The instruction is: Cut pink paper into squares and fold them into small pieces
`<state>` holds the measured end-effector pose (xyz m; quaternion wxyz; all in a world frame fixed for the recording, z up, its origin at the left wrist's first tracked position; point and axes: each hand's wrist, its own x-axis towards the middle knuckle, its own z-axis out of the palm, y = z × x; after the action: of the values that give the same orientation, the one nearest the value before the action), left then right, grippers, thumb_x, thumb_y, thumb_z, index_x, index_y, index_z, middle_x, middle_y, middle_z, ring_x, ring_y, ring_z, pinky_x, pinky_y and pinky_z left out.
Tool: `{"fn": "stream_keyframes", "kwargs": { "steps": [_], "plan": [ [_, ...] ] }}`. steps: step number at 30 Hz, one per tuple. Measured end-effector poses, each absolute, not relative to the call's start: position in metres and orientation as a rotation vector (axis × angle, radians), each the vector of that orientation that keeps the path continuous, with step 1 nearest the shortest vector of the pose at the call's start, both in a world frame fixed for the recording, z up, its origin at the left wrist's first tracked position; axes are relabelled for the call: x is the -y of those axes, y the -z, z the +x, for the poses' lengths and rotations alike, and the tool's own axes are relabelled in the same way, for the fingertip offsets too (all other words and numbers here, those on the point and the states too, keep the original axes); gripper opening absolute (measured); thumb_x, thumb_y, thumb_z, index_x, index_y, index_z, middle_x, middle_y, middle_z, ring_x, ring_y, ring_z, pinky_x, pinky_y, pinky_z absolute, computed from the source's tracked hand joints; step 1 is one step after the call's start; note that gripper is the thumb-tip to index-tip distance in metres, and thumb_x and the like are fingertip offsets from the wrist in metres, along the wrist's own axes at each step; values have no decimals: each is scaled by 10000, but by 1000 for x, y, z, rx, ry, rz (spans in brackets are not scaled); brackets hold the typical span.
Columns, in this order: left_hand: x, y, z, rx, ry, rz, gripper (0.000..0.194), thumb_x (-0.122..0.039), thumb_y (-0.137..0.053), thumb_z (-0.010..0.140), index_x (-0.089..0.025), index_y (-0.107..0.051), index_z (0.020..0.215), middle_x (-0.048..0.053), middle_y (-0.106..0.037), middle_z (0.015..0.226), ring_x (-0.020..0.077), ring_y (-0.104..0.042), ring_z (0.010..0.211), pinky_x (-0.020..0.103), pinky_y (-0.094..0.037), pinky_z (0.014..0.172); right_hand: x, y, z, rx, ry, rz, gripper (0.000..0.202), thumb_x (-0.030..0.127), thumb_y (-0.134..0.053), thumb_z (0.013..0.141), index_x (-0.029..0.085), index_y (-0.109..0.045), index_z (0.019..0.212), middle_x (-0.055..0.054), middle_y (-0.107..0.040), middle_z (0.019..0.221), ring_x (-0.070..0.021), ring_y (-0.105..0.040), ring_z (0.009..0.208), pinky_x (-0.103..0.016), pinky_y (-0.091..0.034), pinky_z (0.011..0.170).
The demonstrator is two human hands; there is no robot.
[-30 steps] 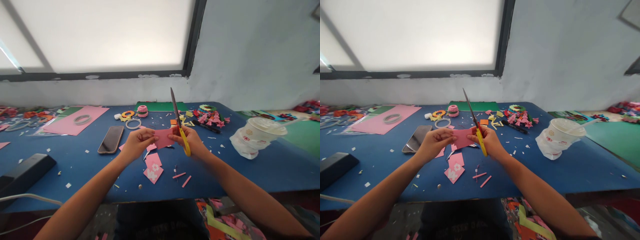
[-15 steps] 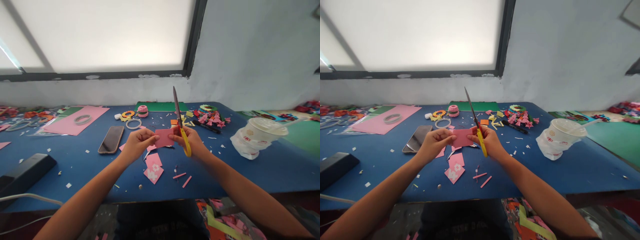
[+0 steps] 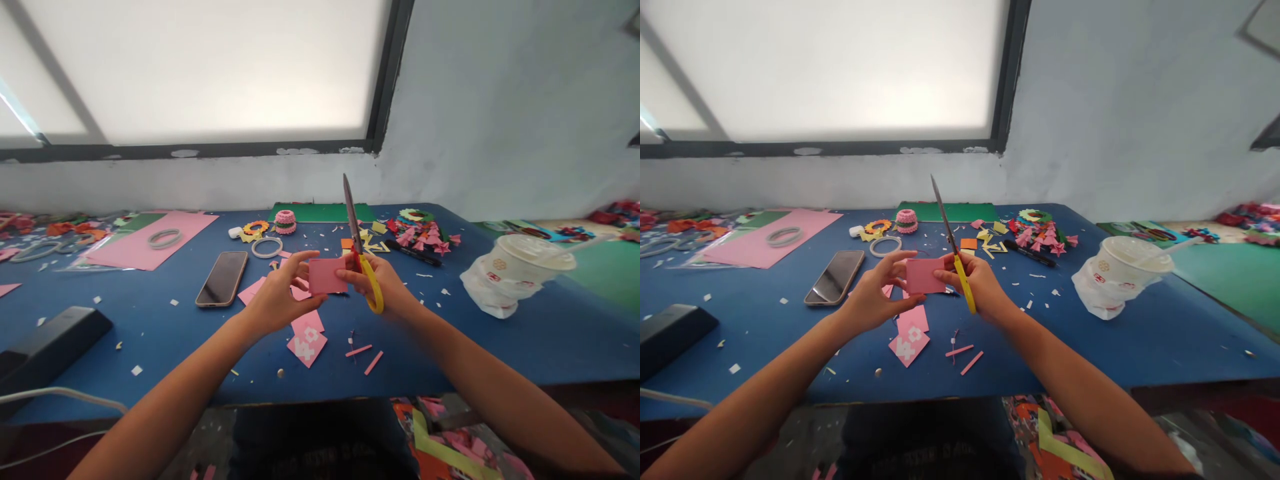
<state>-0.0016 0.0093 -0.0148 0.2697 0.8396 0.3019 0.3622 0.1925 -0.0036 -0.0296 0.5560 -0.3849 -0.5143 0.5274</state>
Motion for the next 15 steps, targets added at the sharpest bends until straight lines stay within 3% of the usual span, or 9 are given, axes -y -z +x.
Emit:
{"fn": "stream_keyframes", "kwargs": {
  "steps": [6,12,15],
  "plan": [
    [-11,14,-3,-892,-970,2362,563,-279,-685,676,-210,-443,1180,66,-607,1023,166,-586,839,301,-527,723,5,26,192,1215,-1231,-920,386,339,-793,505,172,-572,775,36,-537,676,-40,-375,472,-205,-263,423],
    [-8,10,0,-803,-1014,2092,627,-298,-703,674,-181,-438,1231,72,-620,985,159,-600,829,274,-534,706,6,24,192,1199,-1193,-956,413,374,-794,490,178,-555,764,64,-470,594,-47,-358,460,-214,-272,426],
    [-9,8,2,-749,-1082,1851,489,-291,-688,694,-163,-528,1139,51,-642,879,145,-616,770,252,-541,656,6,24,192,1211,-1165,-961,408,385,-790,497,178,-544,750,70,-437,569,-50,-355,461,-215,-279,430]
  ]
}}
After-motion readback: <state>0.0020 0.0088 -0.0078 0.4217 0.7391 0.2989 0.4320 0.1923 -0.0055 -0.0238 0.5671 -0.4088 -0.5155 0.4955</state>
